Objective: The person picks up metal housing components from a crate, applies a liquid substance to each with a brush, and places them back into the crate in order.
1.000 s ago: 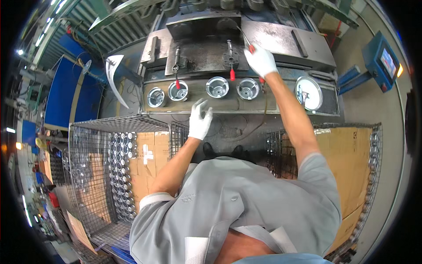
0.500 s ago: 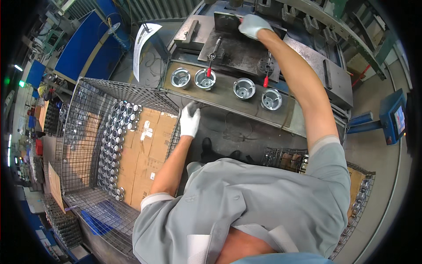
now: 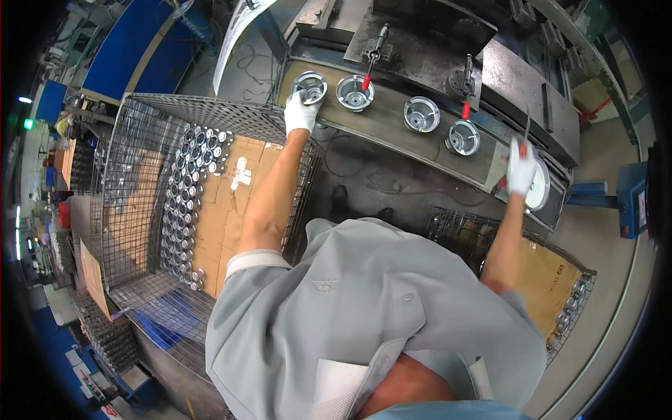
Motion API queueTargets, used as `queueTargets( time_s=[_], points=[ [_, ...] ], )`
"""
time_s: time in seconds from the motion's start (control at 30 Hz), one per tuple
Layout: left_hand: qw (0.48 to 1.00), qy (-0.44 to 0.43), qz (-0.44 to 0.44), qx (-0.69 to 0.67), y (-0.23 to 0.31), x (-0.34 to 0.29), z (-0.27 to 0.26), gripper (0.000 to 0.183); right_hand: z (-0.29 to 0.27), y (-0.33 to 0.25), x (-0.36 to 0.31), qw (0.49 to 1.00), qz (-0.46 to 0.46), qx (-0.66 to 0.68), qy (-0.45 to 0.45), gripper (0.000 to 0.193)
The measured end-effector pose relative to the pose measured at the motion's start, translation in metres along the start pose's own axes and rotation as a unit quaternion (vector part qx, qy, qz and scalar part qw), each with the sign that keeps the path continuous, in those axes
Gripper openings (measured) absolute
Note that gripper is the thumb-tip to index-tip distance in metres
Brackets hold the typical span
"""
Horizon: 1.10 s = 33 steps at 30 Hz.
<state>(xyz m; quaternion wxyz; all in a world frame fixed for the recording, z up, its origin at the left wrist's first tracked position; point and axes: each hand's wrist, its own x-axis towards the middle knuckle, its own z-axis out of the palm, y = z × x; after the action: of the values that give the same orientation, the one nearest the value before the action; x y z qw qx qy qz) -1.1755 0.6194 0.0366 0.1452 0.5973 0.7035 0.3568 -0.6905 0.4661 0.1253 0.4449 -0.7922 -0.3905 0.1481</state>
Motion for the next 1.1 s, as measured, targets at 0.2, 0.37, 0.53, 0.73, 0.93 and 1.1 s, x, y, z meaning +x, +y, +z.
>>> queueTargets(
  time_s=[0.2,0.37,0.53,0.73,0.93,1.1],
  points=[
    [0.902,-0.091,-0.036,-0.42,-0.02,0.007,-0.022,0.036,0.024,0.136,-0.098,0.975,0.086,-0.038,0.199,0.052],
    [0.604,-0.191,-0.173,-0.754,0.048,0.02,-0.064,0.059,0.033,0.126,-0.12,0.969,0.176,0.045,0.168,0.059],
    [0.524,-0.178,-0.273,-0.787,0.074,0.054,-0.039,0.075,0.046,0.1,-0.13,0.96,0.229,0.013,0.159,0.089],
    [0.489,-0.267,-0.286,-0.78,0.099,0.114,-0.028,0.066,0.015,0.101,-0.188,0.9,0.334,-0.24,-0.146,0.073],
    [0.523,-0.362,-0.26,-0.726,0.136,0.167,0.023,0.058,0.096,-0.1,-0.154,0.983,0.075,0.024,-0.168,0.048],
    [0.556,-0.429,-0.264,-0.661,0.185,0.175,0.055,0.058,0.181,-0.191,-0.113,0.979,0.012,0.045,-0.2,0.07]
  ],
)
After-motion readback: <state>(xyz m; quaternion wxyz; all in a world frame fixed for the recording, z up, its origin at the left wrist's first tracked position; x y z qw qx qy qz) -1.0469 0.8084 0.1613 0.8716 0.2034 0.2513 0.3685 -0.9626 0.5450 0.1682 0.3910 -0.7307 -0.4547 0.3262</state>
